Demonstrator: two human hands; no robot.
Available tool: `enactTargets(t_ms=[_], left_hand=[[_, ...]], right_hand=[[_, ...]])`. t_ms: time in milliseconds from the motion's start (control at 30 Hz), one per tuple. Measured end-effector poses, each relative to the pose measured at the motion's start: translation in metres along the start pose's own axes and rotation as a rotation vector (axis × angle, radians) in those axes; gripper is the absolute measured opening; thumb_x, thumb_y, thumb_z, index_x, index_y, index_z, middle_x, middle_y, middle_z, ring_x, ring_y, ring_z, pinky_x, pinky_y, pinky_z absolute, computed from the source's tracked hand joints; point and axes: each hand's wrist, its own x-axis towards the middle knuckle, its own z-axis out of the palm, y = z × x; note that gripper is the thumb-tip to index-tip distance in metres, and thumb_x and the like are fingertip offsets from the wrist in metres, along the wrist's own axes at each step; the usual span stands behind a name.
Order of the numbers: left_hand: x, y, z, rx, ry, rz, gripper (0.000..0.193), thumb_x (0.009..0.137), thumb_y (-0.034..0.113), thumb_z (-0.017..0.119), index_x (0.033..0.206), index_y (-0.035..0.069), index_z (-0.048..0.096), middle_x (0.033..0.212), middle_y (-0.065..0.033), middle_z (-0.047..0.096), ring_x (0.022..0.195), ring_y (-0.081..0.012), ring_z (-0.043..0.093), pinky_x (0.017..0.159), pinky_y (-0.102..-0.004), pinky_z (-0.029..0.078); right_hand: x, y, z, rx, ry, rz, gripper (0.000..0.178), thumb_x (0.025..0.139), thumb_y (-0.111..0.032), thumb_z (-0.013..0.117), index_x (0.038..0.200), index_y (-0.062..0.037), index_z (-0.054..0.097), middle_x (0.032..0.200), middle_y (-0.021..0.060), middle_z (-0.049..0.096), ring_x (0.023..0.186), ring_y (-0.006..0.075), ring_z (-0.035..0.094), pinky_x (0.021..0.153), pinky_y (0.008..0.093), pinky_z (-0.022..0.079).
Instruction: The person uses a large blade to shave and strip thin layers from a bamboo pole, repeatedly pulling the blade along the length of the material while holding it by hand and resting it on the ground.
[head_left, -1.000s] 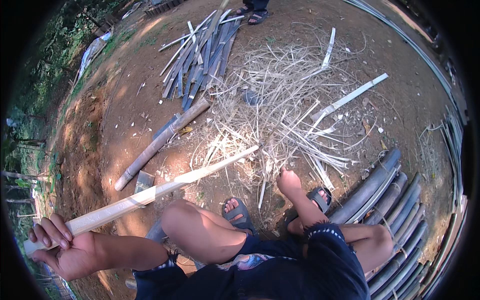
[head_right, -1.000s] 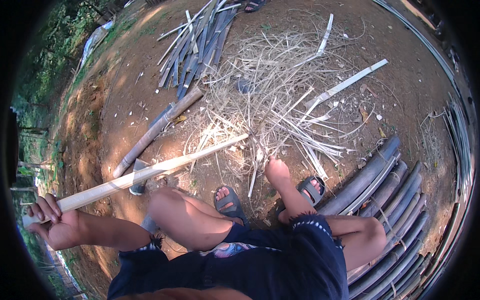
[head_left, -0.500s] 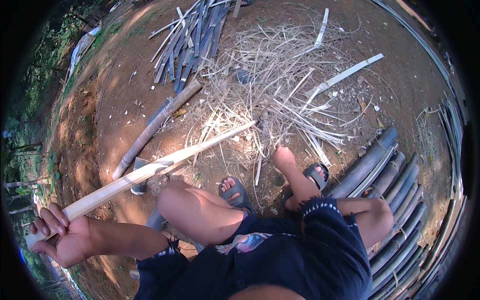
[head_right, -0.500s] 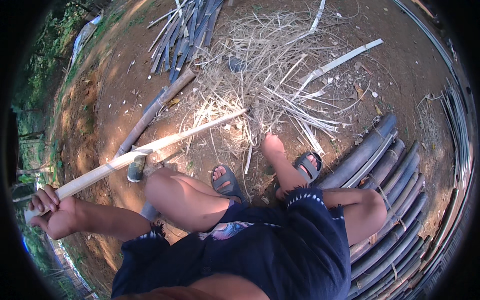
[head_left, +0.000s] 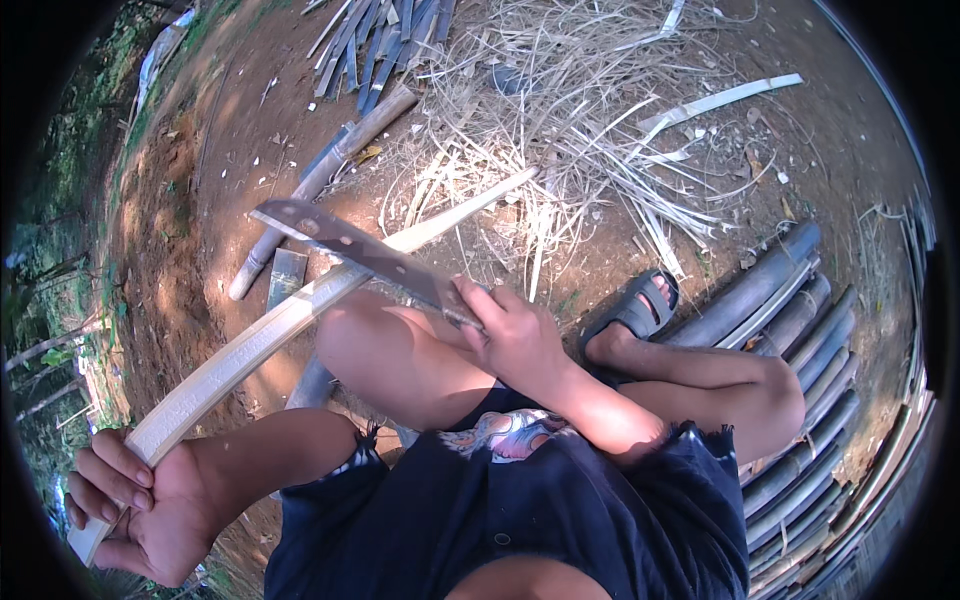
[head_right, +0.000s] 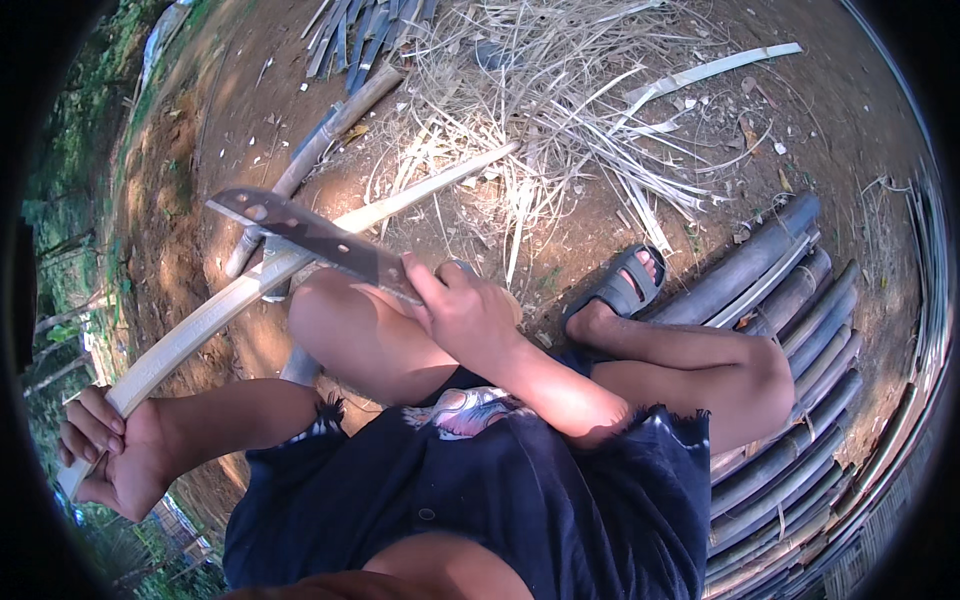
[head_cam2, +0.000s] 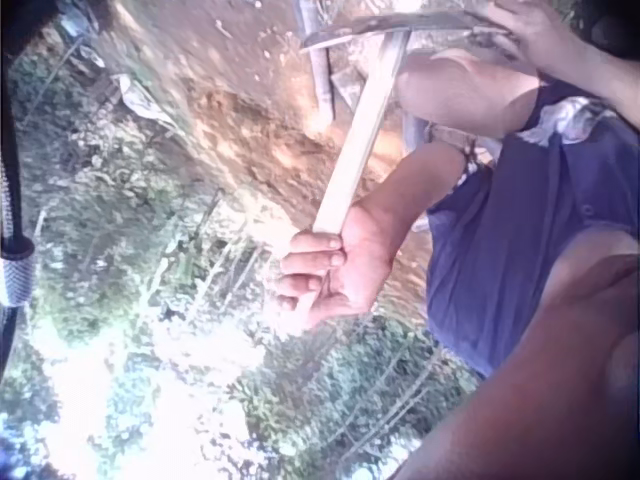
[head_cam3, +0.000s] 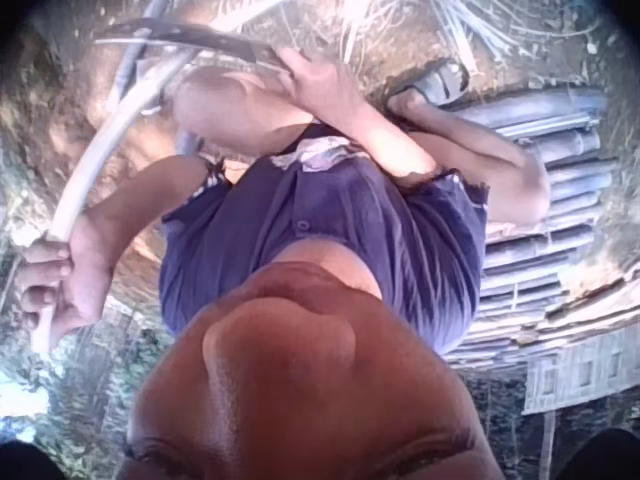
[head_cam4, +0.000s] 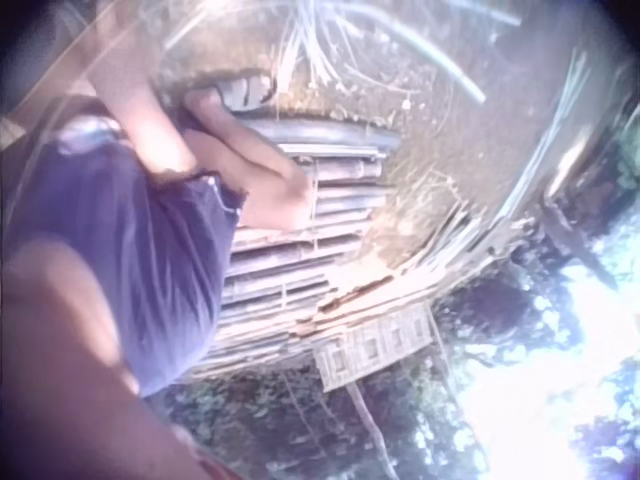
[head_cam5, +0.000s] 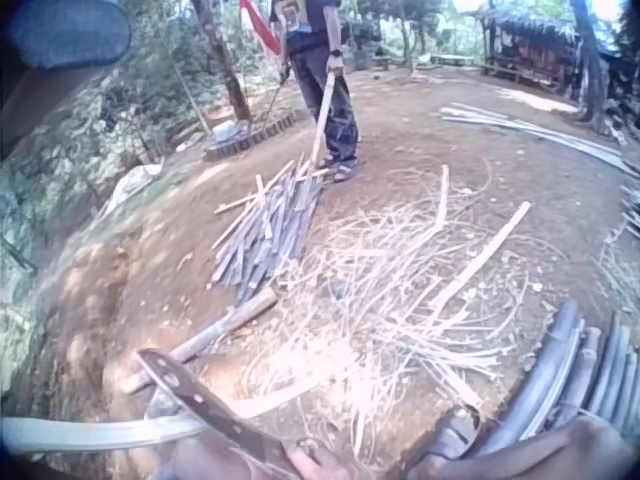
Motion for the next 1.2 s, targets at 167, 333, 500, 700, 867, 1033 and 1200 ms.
enactTargets(t_ms=[167, 333, 500, 700, 867, 1033, 1200], left_hand=[[-0.007, -0.002, -0.008, 0.045, 0.034, 0.012, 0.038, 0.095, 0.039, 0.049, 0.093, 0.001, 0.046, 0.069, -0.0056, 0.04, 0.044, -0.012, 0.027, 0.04, -0.0266, 0.022], [-0.021, 0.004, 0.005, 0.099, 0.075, 0.081, 0.037, 0.093, 0.037, 0.054, 0.092, 0.001, 0.046, 0.069, -0.0055, 0.04, 0.043, -0.0118, 0.029, 0.038, -0.0256, 0.024], [-0.005, 0.006, -0.039, 0.124, 0.036, -0.007, 0.038, 0.098, 0.039, 0.047, 0.091, 0.001, 0.046, 0.07, -0.0056, 0.04, 0.045, -0.0121, 0.027, 0.038, -0.026, 0.022], [-0.025, 0.009, 0.009, 0.176, 0.172, 0.063, 0.046, 0.1, 0.046, 0.039, 0.086, 0.003, 0.047, 0.065, -0.0042, 0.041, 0.039, -0.0118, 0.025, 0.035, -0.0254, 0.02], [-0.008, 0.009, -0.028, 0.207, 0.08, 0.027, 0.046, 0.099, 0.045, 0.042, 0.085, 0.002, 0.047, 0.066, -0.0047, 0.042, 0.039, -0.0112, 0.026, 0.034, -0.0253, 0.019], [-0.03, 0.016, 0.006, 0.211, 0.09, 0.155, 0.033, 0.091, 0.032, 0.054, 0.089, -0.001, 0.046, 0.072, -0.0081, 0.041, 0.043, -0.0118, 0.026, 0.037, -0.0259, 0.02], [-0.024, 0.005, 0.013, 0.096, 0.064, 0.109, 0.033, 0.089, 0.031, 0.054, 0.087, -0.001, 0.046, 0.071, -0.0074, 0.041, 0.043, -0.0114, 0.025, 0.038, -0.0258, 0.021]], right_hand=[[-0.002, -0.021, -0.021, -0.067, -0.028, 0.026, 0.045, 0.083, -0.018, 0.073, 0.125, -0.0085, 0.062, 0.083, 0.0133, 0.062, 0.065, 0.0344, 0.066, 0.057, 0.0431, 0.054], [-0.015, -0.003, -0.017, -0.176, -0.051, 0.012, 0.04, 0.081, -0.015, 0.074, 0.119, -0.0072, 0.063, 0.08, 0.0133, 0.063, 0.068, 0.0337, 0.067, 0.058, 0.041, 0.054], [-0.025, 0.002, -0.008, -0.099, -0.089, 0.133, 0.042, 0.084, -0.017, 0.068, 0.124, -0.0098, 0.059, 0.094, 0.017, 0.067, 0.072, 0.0369, 0.069, 0.059, 0.0456, 0.056], [-0.026, 0.007, -0.012, -0.278, -0.115, -0.02, 0.038, 0.085, -0.017, 0.067, 0.122, -0.0088, 0.06, 0.095, 0.0184, 0.066, 0.073, 0.0378, 0.069, 0.06, 0.0477, 0.056], [-0.021, 0.004, -0.018, -0.2, -0.073, 0.114, 0.039, 0.086, -0.016, 0.068, 0.123, -0.006, 0.059, 0.083, 0.0183, 0.066, 0.069, 0.039, 0.067, 0.06, 0.0463, 0.055], [-0.025, 0.004, -0.014, -0.296, -0.077, -0.134, 0.046, 0.081, -0.011, 0.066, 0.124, -0.0041, 0.056, 0.088, 0.0158, 0.065, 0.075, 0.0336, 0.069, 0.062, 0.0442, 0.057], [0.0, 0.119, -0.005, -0.447, -0.15, 0.376, 0.028, 0.089, -0.02, 0.065, 0.111, -0.0053, 0.06, 0.08, 0.023, 0.067, 0.07, 0.0417, 0.068, 0.062, 0.0505, 0.055]])
